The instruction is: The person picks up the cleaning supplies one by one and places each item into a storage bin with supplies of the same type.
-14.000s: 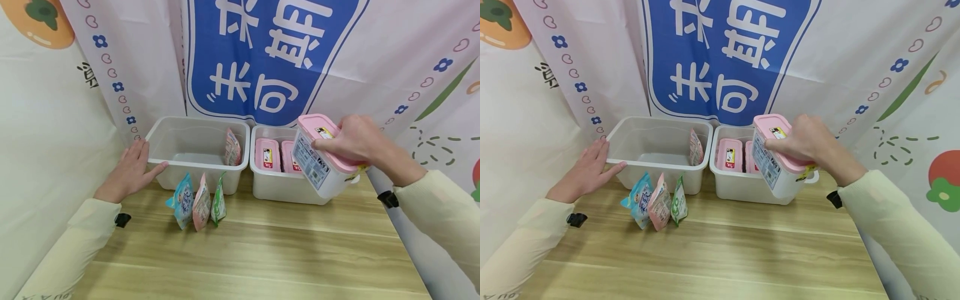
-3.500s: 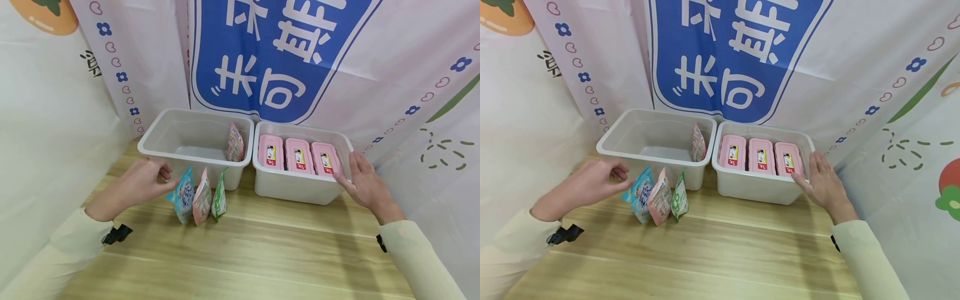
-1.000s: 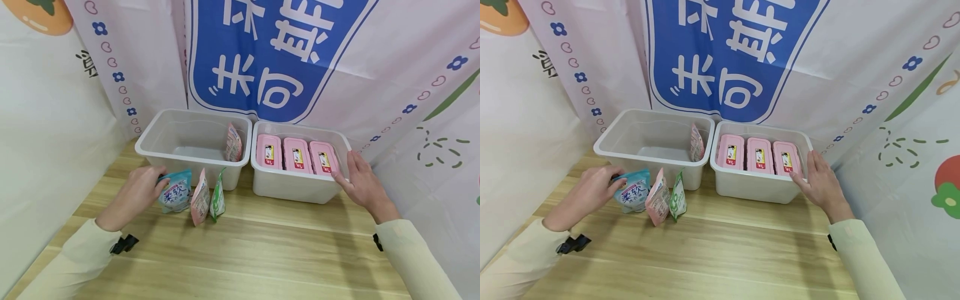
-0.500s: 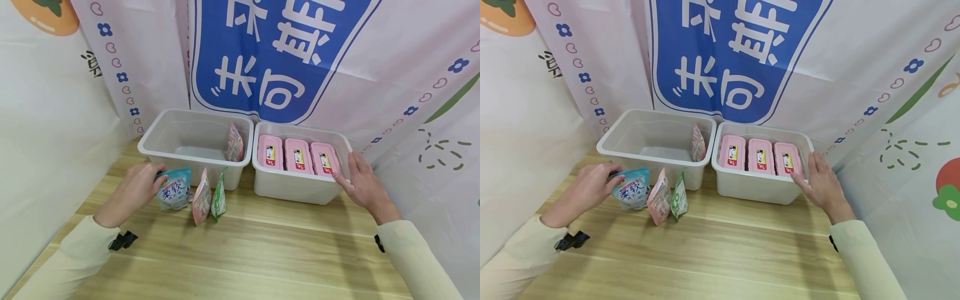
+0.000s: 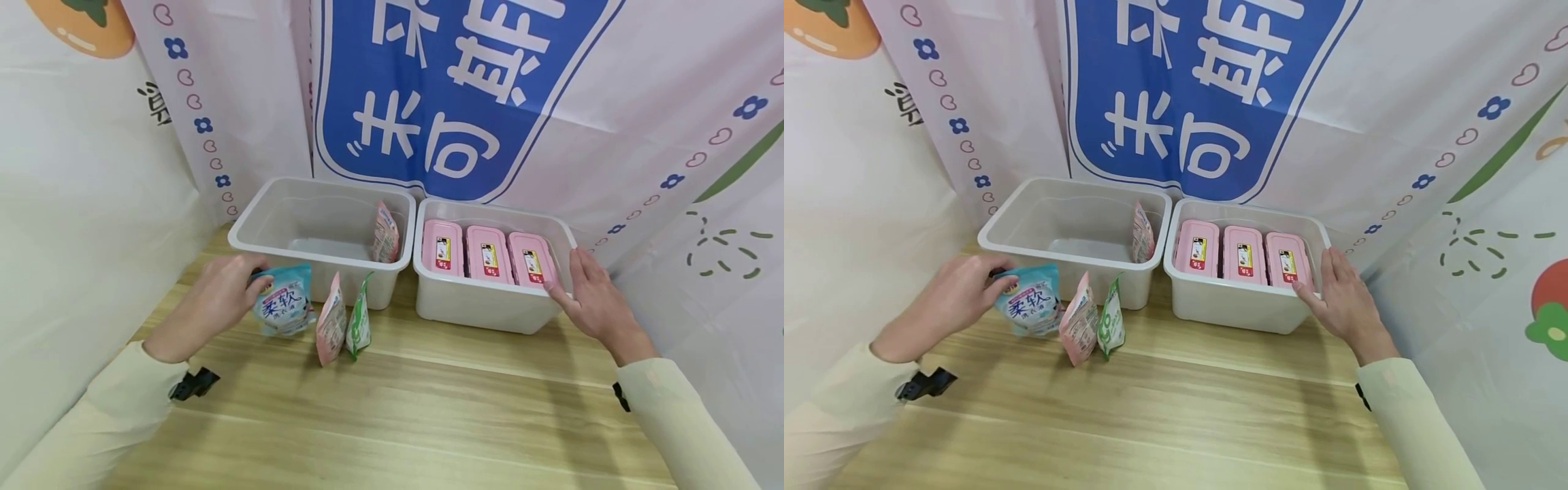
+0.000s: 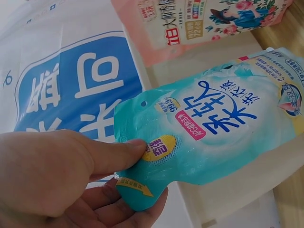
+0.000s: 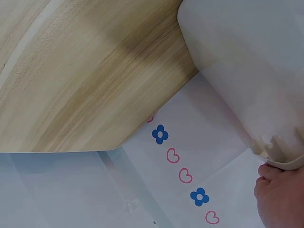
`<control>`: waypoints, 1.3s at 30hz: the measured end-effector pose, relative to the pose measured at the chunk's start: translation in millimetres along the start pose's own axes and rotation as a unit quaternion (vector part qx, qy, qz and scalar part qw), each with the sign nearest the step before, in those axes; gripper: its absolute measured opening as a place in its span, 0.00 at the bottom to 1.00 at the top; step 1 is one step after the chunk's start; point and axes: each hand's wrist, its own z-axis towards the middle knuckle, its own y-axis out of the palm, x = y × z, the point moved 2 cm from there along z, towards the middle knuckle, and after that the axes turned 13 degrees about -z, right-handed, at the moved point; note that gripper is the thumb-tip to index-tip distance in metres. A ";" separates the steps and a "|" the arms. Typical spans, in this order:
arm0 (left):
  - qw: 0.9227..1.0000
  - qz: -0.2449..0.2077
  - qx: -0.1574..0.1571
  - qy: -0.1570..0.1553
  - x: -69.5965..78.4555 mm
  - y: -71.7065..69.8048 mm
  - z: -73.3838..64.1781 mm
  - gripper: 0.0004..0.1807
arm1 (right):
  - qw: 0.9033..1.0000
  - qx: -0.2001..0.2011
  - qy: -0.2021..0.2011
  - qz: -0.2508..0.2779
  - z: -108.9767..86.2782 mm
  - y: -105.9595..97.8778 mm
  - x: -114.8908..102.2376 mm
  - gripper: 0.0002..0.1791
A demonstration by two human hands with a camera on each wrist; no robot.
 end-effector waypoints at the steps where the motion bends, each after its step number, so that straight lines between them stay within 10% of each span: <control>1: 1.000 0.000 -0.002 0.000 0.7 -1.2 0.2 0.04 | 1.000 -0.001 0.000 -0.001 0.1 -0.1 0.0 0.53; 39: 0.998 0.034 -0.042 -0.031 21.8 -75.9 28.8 0.09 | 1.000 0.003 -0.002 0.006 -0.4 1.8 0.1 0.53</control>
